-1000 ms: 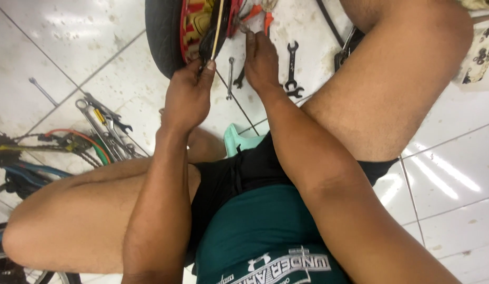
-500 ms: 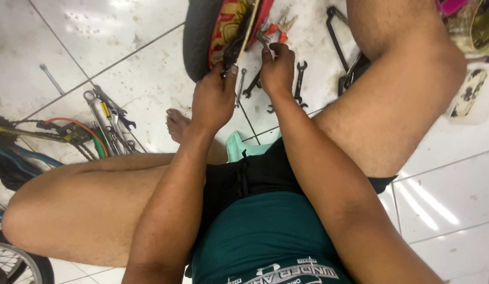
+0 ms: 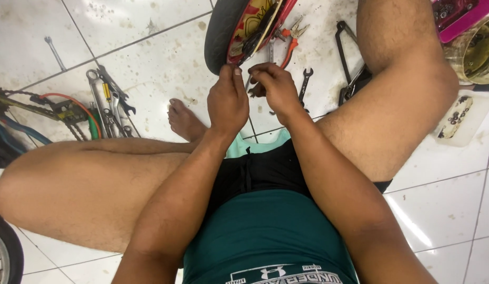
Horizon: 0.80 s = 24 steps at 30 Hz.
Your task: The person sits on the floor and works on the rear wheel of a red bicycle. They use a wrench to tighten the axle nuts and a spray can to lubricate the chain. The person rotates the wheel to check the alignment and continues adjusting the nuts.
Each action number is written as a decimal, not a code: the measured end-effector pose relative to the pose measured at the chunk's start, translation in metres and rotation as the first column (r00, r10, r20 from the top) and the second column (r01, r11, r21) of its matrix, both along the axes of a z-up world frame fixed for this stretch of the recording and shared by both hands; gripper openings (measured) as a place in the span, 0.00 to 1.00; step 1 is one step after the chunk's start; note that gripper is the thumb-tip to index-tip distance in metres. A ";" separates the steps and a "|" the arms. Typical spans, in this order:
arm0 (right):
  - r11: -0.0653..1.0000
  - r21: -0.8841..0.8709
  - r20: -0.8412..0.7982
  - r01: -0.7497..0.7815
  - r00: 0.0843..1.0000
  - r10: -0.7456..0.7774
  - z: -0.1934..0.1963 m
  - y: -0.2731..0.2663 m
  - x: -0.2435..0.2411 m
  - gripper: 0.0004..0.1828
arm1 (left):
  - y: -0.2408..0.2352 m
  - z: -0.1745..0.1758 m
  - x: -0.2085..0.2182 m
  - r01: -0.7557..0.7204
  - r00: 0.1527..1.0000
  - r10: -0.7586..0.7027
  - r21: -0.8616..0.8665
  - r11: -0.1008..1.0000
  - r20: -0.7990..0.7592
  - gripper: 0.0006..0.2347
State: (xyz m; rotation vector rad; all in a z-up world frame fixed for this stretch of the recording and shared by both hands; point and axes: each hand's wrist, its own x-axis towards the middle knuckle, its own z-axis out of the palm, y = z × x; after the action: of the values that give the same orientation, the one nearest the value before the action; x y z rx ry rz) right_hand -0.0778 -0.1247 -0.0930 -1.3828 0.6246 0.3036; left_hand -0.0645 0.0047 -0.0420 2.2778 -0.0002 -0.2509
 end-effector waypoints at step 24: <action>0.931 0.218 -0.171 0.291 0.951 -0.257 0.013 -0.001 0.029 0.12 | -0.001 0.000 0.031 -0.064 0.911 -0.099 -0.372 0.926 -0.401 0.16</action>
State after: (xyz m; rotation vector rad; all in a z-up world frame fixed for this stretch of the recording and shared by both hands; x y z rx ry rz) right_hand -0.0486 -0.1262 -0.0802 -1.0309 0.8598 0.2428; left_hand -0.0337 0.0038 -0.0422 1.8027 0.1397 -0.6824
